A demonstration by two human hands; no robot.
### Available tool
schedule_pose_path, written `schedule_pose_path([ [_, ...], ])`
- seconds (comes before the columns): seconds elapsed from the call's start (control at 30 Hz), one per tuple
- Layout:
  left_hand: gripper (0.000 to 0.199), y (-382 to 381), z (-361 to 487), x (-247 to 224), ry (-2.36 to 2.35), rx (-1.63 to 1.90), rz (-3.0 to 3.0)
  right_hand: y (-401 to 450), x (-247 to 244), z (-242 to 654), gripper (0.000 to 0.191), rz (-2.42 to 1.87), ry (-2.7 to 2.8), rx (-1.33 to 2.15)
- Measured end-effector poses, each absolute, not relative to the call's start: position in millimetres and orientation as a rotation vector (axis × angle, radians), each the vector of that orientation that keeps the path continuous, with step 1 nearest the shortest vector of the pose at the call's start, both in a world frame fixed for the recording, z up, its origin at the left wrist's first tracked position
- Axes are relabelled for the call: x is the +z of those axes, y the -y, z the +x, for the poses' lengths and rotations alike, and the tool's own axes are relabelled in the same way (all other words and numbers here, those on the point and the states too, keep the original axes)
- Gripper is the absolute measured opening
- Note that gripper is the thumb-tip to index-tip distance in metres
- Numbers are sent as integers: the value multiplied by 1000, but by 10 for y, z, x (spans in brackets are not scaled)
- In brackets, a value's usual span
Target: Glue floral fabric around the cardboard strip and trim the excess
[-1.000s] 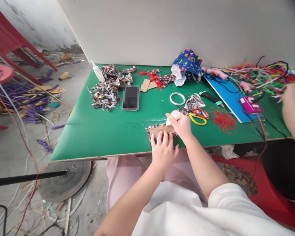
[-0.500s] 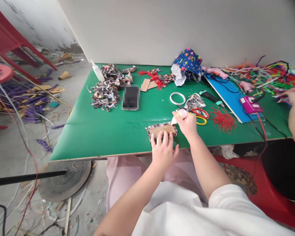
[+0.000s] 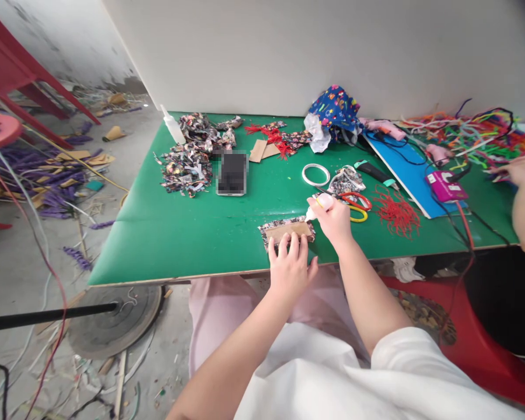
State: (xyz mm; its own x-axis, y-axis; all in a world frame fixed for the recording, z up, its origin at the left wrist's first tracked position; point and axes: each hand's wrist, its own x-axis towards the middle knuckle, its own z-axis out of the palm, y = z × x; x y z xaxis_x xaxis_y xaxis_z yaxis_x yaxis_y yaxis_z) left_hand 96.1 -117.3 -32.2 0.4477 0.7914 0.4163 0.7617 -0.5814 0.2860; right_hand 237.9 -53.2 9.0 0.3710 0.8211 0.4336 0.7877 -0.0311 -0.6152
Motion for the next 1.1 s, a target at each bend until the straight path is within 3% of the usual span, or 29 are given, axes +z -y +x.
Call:
schedule_pose_path([
  [0.73,47,1173,962,-347,-1407,813,2628,475,117,2041,40,-1696,1510,270],
  [1.1,38,1163,937,-352,-1360,824,2650,392,157,1626,45,-1655,1694,334],
])
